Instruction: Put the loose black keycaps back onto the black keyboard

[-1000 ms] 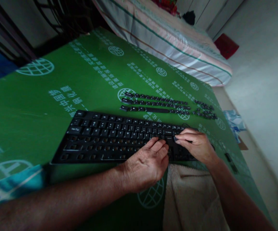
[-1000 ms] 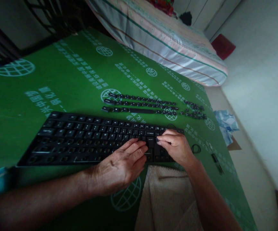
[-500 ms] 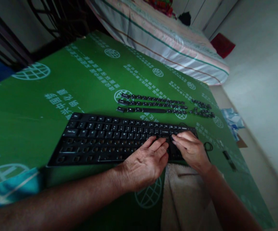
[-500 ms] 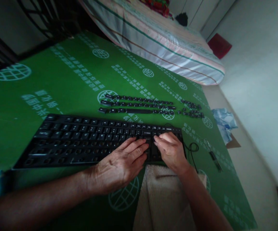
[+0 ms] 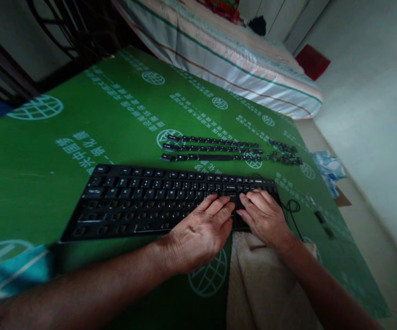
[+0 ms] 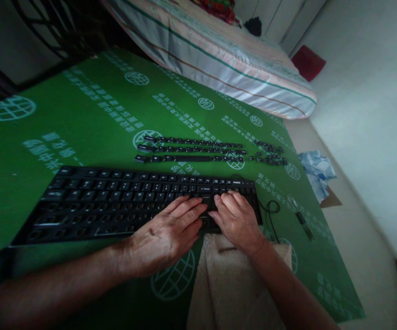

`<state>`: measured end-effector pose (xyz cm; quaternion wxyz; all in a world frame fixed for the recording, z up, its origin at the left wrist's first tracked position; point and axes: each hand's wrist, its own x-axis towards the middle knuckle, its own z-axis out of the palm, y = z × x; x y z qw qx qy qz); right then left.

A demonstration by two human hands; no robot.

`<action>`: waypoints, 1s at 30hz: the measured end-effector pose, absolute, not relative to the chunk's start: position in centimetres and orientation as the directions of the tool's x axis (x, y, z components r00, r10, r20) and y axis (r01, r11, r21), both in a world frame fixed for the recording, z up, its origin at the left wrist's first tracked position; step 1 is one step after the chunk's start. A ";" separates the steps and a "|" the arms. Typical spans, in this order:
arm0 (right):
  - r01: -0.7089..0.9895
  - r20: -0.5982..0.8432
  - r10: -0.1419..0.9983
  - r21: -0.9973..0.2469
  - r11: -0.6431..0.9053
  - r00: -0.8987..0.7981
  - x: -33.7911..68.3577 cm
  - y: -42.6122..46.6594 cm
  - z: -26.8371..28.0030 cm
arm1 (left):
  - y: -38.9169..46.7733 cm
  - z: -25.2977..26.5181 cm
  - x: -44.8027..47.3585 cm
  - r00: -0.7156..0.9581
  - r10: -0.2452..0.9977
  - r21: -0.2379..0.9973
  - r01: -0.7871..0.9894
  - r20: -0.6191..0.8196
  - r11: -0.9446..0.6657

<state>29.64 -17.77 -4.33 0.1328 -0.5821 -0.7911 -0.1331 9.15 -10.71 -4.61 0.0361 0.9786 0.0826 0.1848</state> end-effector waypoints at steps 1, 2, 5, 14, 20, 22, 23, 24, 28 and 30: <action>0.959 0.362 0.890 0.048 0.280 -0.278 29.6 -17.8 -4.4 | -10.7 -4.6 9.1 0.917 0.180 0.100 0.154 0.357 -0.983; 0.961 0.364 0.892 0.036 0.274 -0.268 29.6 -17.8 -4.4 | -10.7 -4.5 9.1 0.915 0.184 0.099 0.158 0.360 -0.982; 0.963 0.405 0.884 -0.031 0.269 -0.234 29.7 -17.9 -4.7 | -10.7 -4.5 9.1 0.914 0.182 0.102 0.155 0.363 -0.983; 0.942 0.545 0.830 -0.202 0.269 -0.120 29.5 -18.0 -5.3 | -10.7 -5.1 9.2 0.898 0.206 0.151 0.159 0.388 -0.976; 0.974 0.530 0.837 -0.086 0.209 -0.133 29.2 -18.1 -5.1 | -10.7 -5.1 9.2 0.887 0.219 0.163 0.165 0.407 -0.973; 0.977 0.518 0.845 -0.078 0.201 -0.133 29.2 -18.1 -5.2 | -10.8 -5.1 9.2 0.884 0.228 0.170 0.172 0.407 -0.970; 0.977 0.518 0.846 -0.079 0.198 -0.129 29.2 -18.1 -5.2 | -10.8 -5.1 9.2 0.884 0.232 0.173 0.175 0.405 -0.969; 0.978 0.523 0.843 -0.081 0.195 -0.124 29.3 -18.1 -5.3 | -10.8 -5.1 9.2 0.885 0.234 0.174 0.177 0.402 -0.969; 0.979 0.533 0.838 -0.075 0.187 -0.120 29.3 -18.2 -5.5 | -10.8 -5.0 9.2 0.892 0.225 0.162 0.174 0.391 -0.971; 0.979 0.530 0.838 -0.067 0.195 -0.131 29.3 -18.1 -5.6 | -10.8 -5.0 9.2 0.894 0.227 0.157 0.179 0.386 -0.971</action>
